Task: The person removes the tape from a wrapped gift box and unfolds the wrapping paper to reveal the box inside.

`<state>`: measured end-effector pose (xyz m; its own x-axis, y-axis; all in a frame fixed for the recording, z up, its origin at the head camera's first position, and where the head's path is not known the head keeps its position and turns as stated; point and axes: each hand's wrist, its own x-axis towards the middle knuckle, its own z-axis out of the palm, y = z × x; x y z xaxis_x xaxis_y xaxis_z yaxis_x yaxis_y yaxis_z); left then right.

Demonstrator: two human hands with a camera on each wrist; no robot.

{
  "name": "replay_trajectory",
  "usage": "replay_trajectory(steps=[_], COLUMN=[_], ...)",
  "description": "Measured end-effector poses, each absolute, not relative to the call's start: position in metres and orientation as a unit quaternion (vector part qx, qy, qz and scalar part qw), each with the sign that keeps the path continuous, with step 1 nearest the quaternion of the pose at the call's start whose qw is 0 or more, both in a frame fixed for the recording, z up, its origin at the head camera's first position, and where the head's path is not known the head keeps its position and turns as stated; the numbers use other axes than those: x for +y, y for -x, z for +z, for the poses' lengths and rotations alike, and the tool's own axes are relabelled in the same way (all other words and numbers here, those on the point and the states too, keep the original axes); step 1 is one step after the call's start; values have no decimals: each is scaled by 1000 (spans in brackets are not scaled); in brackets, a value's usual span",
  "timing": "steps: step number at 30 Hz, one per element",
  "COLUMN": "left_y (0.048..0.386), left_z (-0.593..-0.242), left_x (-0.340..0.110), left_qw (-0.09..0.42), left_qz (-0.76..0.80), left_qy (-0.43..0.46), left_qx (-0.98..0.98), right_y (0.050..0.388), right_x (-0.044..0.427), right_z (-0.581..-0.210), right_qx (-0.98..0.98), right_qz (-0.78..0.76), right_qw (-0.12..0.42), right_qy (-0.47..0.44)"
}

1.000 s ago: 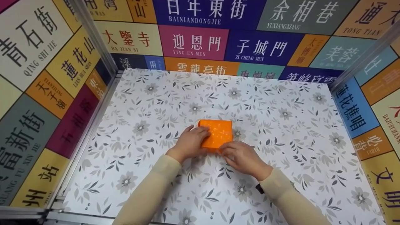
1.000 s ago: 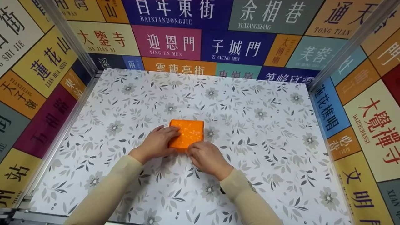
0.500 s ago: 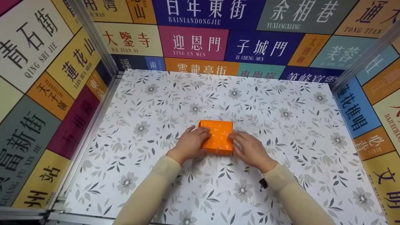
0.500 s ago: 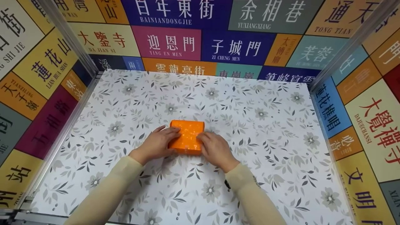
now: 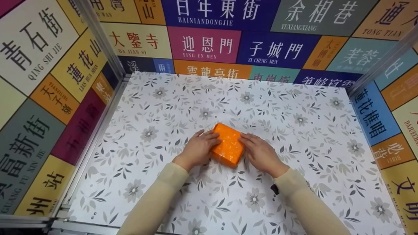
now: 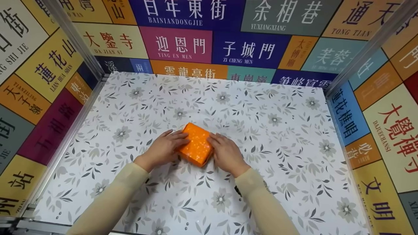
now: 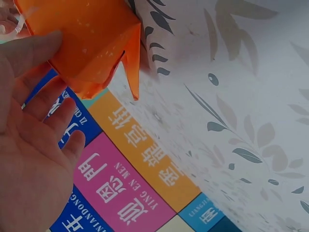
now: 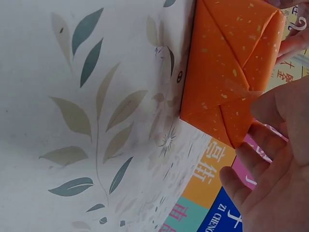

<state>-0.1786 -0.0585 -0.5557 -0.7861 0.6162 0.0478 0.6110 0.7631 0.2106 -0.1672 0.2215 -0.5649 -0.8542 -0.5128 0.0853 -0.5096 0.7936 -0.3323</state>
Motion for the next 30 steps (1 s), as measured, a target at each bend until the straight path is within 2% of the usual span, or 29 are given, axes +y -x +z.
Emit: replay_trajectory(steps=[12, 22, 30], left_y=[180, 176, 177], left_z=[-550, -555, -555], left_x=[-51, -39, -45], left_qw=[-2, -28, -19], left_qz=[166, 78, 63], left_qy=[-310, -314, -307], left_qx=[936, 946, 949], right_y=[166, 161, 159], right_x=[219, 213, 208], right_z=[-567, -565, -564], right_qx=[943, 941, 927], right_qz=[-158, -133, -126], right_qw=[-40, -78, -129], right_qy=[289, 301, 329])
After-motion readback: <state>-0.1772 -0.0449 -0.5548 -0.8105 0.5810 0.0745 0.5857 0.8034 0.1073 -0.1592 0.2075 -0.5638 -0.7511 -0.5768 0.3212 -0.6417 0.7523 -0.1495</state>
